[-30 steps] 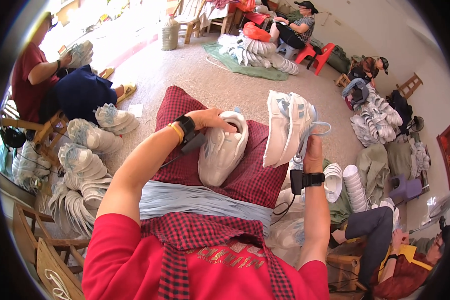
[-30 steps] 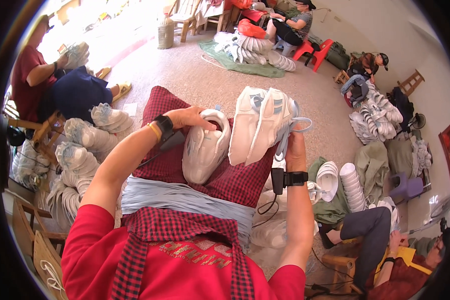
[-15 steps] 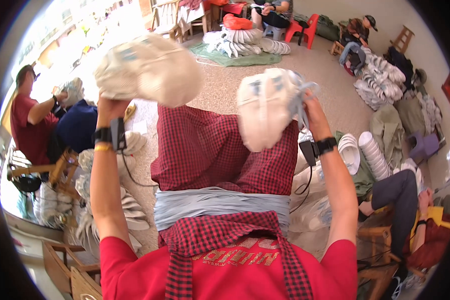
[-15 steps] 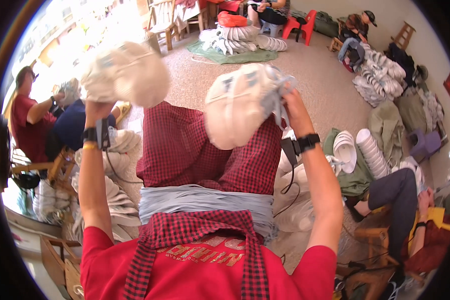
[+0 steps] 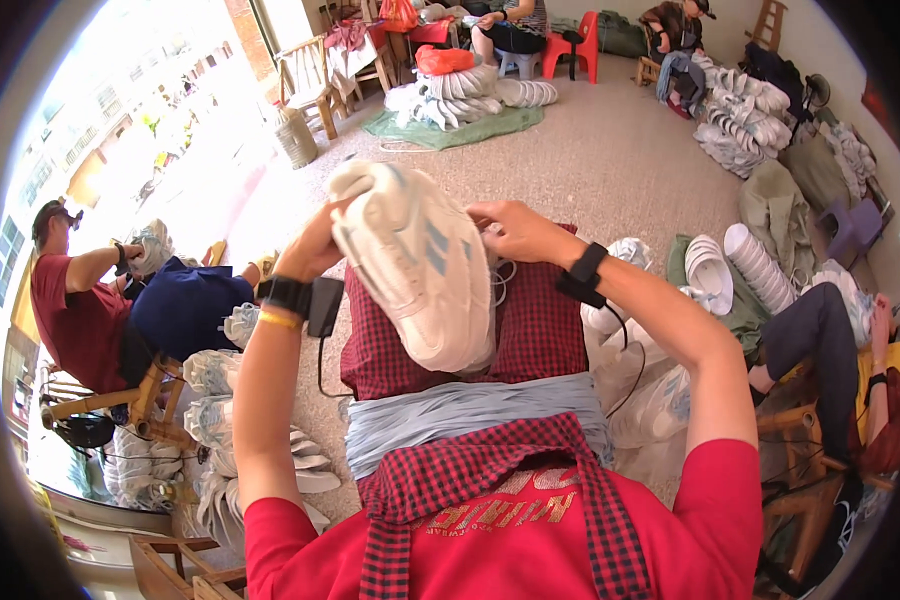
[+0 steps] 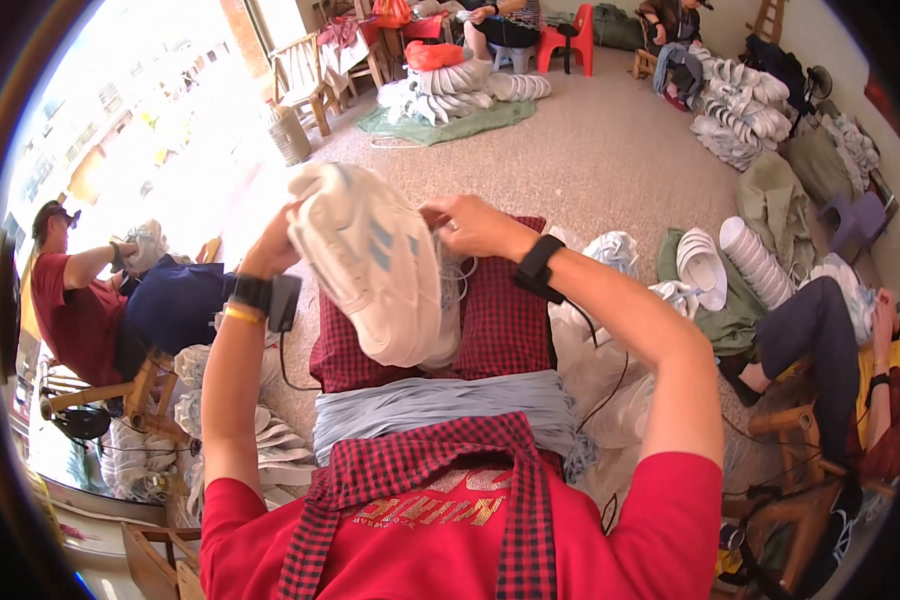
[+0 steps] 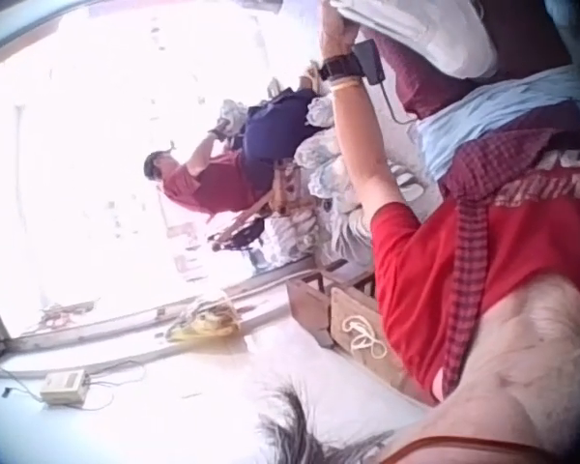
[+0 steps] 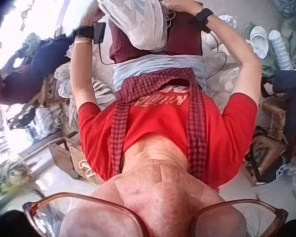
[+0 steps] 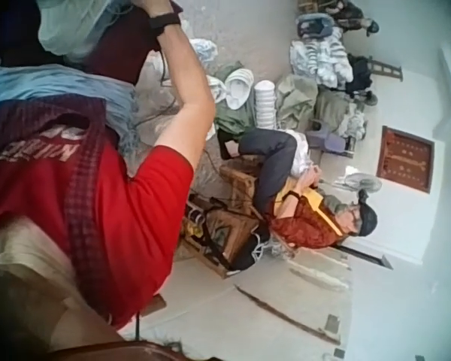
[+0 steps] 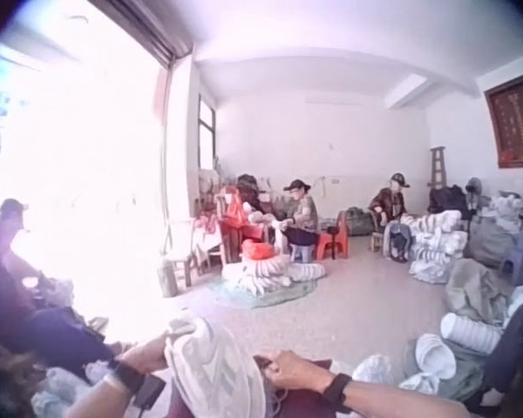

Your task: Insert and thread laces through the eyelets of several shoes in a manufacturing environment.

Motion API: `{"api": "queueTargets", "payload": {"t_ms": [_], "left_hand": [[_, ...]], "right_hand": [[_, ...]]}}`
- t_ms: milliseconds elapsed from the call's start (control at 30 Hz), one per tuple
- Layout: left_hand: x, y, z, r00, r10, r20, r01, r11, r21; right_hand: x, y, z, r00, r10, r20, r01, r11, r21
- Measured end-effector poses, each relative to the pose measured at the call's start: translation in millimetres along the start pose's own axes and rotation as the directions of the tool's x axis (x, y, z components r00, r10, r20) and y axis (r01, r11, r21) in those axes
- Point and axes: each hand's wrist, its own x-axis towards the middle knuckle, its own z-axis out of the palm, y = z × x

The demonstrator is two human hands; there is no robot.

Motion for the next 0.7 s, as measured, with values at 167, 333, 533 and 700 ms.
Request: {"api": "queueTargets", "payload": {"t_ms": [167,333,533,700], "left_hand": [[73.0,-10.1,-18.7,0.957,0.062,0.282,-0.274,0.512,0.814],[93.4,-75.0,21.8,0.983,-0.025,0.181,-0.161,0.356,0.921],[88.3,-85.8,9.5,0.974,0.028,0.225,-0.213,-0.227,0.950],[48.4,-50.1,52.0,0.961,0.276,-0.030,-0.044,0.257,0.965]], "right_hand": [[-24.3,-8.2,-24.2,0.903,0.351,-0.248,-0.265,0.909,0.322],[-27.6,-26.5,-12.5,0.917,0.336,-0.215,-0.264,0.915,0.305],[-7.7,-12.7,18.9,0.961,0.014,-0.275,-0.049,0.991,-0.121],[-13.5,-10.7,1.3,0.904,0.428,0.007,-0.415,0.872,0.260]]}}
